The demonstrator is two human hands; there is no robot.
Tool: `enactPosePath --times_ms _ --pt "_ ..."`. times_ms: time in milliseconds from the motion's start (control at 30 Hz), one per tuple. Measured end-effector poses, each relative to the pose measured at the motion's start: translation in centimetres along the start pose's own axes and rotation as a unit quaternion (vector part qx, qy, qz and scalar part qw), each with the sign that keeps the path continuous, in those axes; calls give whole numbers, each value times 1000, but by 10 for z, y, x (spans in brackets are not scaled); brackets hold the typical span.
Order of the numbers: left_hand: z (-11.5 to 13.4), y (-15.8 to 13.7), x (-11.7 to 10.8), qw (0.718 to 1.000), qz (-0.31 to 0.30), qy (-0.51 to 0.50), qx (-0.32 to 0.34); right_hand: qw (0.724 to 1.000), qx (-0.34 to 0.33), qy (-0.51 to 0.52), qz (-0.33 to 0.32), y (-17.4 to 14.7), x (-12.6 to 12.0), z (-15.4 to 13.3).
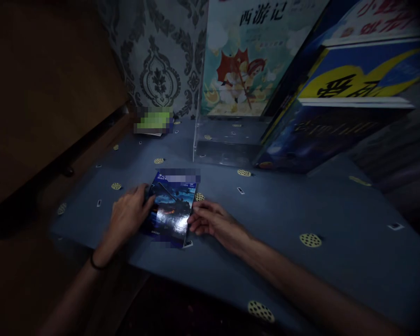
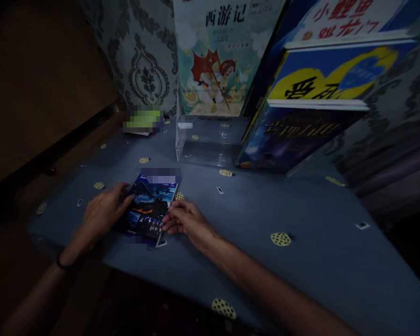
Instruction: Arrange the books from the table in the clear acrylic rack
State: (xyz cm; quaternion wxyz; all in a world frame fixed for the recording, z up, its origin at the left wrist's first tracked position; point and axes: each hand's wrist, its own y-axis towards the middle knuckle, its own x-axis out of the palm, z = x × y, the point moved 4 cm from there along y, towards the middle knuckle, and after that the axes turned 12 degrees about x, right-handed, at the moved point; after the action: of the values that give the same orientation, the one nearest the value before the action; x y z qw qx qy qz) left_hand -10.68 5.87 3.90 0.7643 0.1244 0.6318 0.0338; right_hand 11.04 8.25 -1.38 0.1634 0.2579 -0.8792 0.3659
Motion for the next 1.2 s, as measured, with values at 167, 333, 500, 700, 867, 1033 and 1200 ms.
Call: enactPosePath --times_ms 167,333,500,700,867,1033,1200 --pt "-34 14 15 980 2 -194 -50 998 -22 4 52 -2 5 1" --pt "-38 19 31 837 -23 -531 -135 998 -58 -7 36 -1 5 5" --pt "-22 18 33 694 -14 -691 -200 996 -77 -10 43 1 2 7" --pt "-1 22 27 624 23 -760 -177 997 -71 10 18 2 0 -1" --pt "3 22 39 586 49 -783 -203 996 -80 23 -25 3 0 -7" --pt "-2 24 49 571 79 -796 -186 993 -115 -15 -33 3 1 -11" --pt "0 23 48 616 82 -767 -159 986 -150 -57 -49 -1 3 -13"
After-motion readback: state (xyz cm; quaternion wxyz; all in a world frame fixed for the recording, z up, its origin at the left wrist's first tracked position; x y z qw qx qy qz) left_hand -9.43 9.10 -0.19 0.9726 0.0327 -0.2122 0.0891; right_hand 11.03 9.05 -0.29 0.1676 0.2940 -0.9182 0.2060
